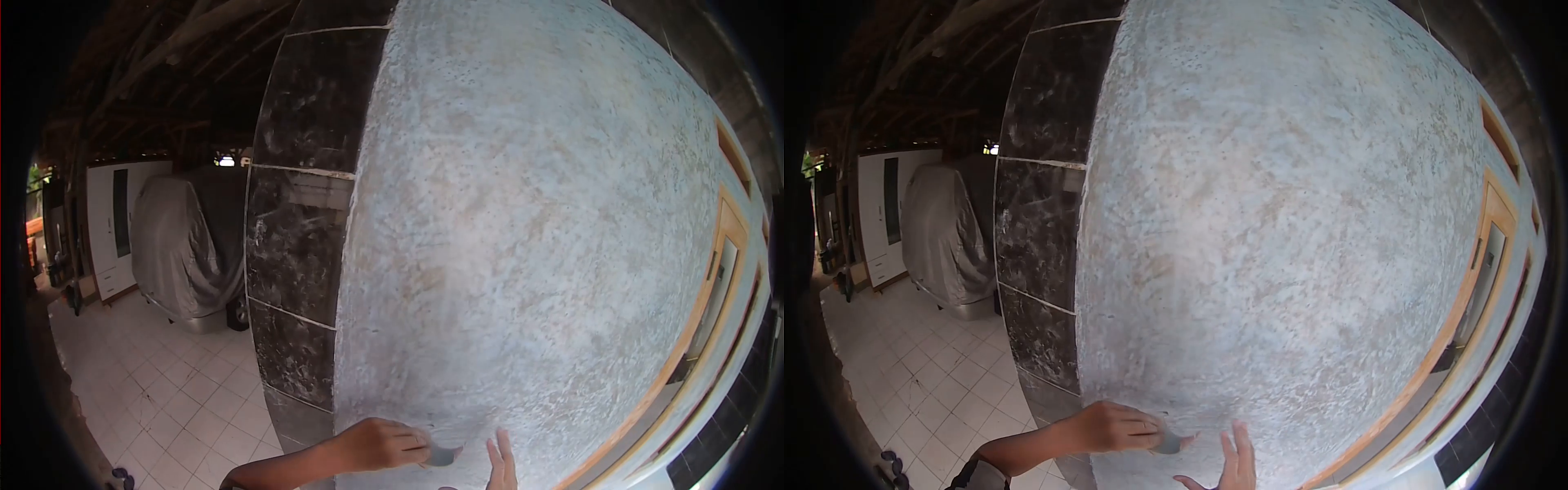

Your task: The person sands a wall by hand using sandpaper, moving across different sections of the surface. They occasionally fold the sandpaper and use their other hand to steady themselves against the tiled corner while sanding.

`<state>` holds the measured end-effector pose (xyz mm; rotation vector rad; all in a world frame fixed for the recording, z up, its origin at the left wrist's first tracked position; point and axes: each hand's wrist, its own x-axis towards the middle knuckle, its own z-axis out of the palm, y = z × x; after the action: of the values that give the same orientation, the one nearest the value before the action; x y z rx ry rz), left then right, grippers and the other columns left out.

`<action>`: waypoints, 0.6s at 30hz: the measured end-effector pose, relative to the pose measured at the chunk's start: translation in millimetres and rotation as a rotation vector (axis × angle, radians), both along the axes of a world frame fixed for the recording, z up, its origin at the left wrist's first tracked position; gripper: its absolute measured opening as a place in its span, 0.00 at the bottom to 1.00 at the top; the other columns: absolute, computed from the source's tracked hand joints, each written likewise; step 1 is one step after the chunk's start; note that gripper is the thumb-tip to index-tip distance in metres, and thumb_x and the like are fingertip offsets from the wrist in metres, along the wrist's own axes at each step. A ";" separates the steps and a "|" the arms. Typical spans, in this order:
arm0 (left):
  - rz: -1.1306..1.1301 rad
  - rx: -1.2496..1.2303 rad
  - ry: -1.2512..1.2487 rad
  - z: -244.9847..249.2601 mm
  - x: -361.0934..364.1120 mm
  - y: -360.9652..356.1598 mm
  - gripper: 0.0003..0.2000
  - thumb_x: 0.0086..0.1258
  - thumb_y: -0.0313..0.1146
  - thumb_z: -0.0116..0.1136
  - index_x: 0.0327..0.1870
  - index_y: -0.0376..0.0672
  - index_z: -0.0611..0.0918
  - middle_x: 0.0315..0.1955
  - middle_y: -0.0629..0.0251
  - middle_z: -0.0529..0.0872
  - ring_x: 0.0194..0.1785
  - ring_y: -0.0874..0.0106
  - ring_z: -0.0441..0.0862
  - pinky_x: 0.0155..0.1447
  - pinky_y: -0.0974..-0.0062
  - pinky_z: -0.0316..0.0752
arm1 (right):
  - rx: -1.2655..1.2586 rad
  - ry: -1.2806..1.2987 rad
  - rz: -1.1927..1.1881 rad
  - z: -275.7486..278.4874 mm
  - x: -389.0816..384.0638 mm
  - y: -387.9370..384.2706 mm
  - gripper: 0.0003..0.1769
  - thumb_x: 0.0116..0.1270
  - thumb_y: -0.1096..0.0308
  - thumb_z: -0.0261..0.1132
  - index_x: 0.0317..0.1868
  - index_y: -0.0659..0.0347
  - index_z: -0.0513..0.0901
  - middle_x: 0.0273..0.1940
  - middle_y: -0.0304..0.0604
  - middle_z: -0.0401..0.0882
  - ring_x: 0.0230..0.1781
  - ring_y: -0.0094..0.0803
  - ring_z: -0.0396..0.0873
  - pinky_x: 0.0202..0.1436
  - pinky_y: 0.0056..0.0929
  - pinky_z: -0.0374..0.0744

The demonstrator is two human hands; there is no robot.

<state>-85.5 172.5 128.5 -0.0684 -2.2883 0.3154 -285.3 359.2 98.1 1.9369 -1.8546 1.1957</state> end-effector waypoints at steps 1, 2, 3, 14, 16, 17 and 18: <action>-0.054 0.042 -0.119 -8.3 6.9 -1.6 0.08 0.63 0.35 0.63 0.43 0.53 0.85 0.46 0.77 0.89 0.50 0.78 0.88 0.45 0.80 0.85 | -0.047 0.045 0.088 2.9 13.8 -5.4 0.50 0.60 0.57 0.77 0.77 0.62 0.60 0.75 0.66 0.59 0.77 0.62 0.58 0.76 0.50 0.65; -0.107 0.078 -0.237 -11.9 14.9 -3.6 0.09 0.64 0.35 0.65 0.45 0.54 0.86 0.48 0.78 0.89 0.49 0.78 0.88 0.45 0.79 0.86 | -0.041 0.052 0.063 -16.8 13.6 -18.4 0.50 0.60 0.57 0.77 0.77 0.62 0.60 0.75 0.66 0.59 0.77 0.62 0.58 0.76 0.50 0.65; -0.147 -0.007 -0.208 -7.0 27.1 -8.8 0.08 0.65 0.38 0.67 0.44 0.53 0.87 0.46 0.77 0.90 0.47 0.77 0.89 0.44 0.78 0.86 | 0.058 0.182 0.209 -50.7 3.6 -38.0 0.48 0.61 0.59 0.77 0.76 0.61 0.62 0.73 0.64 0.62 0.77 0.59 0.60 0.76 0.49 0.65; 0.083 -0.090 0.586 169.5 123.5 -116.2 0.16 0.66 0.40 0.69 0.53 0.47 0.85 0.61 0.61 0.83 0.69 0.56 0.76 0.71 0.54 0.70 | -0.635 0.244 -0.117 137.2 35.5 -102.5 0.15 0.70 0.80 0.63 0.53 0.72 0.70 0.48 0.62 0.83 0.40 0.44 0.87 0.40 0.34 0.81; 0.265 -0.153 0.748 209.6 127.7 -142.6 0.24 0.71 0.41 0.61 0.66 0.44 0.78 0.70 0.59 0.75 0.76 0.54 0.67 0.78 0.49 0.57 | -0.824 0.488 -0.190 217.6 36.9 -123.6 0.17 0.73 0.87 0.54 0.60 0.71 0.67 0.64 0.66 0.76 0.51 0.56 0.86 0.46 0.37 0.84; 0.355 -0.162 0.823 219.7 127.7 -157.4 0.28 0.74 0.43 0.57 0.72 0.42 0.72 0.75 0.58 0.69 0.80 0.55 0.61 0.81 0.47 0.51 | -0.848 0.551 -0.235 253.5 32.0 -137.3 0.24 0.73 0.87 0.52 0.68 0.67 0.65 0.70 0.62 0.72 0.55 0.58 0.84 0.49 0.43 0.86; 0.341 -0.162 0.831 220.4 126.2 -171.0 0.28 0.74 0.43 0.57 0.72 0.42 0.72 0.75 0.58 0.69 0.80 0.55 0.61 0.81 0.47 0.51 | -0.818 0.567 -0.314 285.6 22.1 -148.3 0.28 0.74 0.85 0.53 0.72 0.61 0.63 0.71 0.58 0.70 0.56 0.60 0.82 0.47 0.45 0.87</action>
<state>40.7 1.6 348.8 0.3193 -1.4374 0.5790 -263.2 210.9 383.8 1.2746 -1.0698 0.9446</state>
